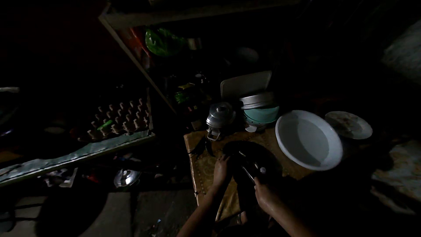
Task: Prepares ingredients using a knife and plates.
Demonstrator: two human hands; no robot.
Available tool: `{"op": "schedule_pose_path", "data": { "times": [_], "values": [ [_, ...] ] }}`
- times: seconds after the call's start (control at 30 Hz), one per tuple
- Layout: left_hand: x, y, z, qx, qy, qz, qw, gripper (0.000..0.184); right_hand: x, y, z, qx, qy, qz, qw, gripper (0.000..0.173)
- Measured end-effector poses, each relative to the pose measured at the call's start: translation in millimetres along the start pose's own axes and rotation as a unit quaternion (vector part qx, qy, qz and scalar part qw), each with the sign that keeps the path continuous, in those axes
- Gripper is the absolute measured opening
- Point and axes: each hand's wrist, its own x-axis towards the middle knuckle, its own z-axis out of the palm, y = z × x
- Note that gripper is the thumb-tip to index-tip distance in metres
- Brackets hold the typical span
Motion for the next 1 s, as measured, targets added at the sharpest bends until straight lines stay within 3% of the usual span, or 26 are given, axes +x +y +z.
{"op": "schedule_pose_path", "data": {
  "times": [0.27,0.47,1.0],
  "values": [
    [3,-6,7,-0.023,0.015,0.012,1.0,0.027,24,-12,9,-0.008,0.029,-0.003,1.0,0.043],
    [-1,-5,10,-0.025,0.038,0.026,0.999,0.023,9,-11,-10,-0.006,0.011,0.0,1.0,0.043],
    [-1,-7,12,-0.026,0.052,0.008,0.998,0.024,18,-3,5,0.029,0.02,-0.023,0.999,0.044]
  ]
}}
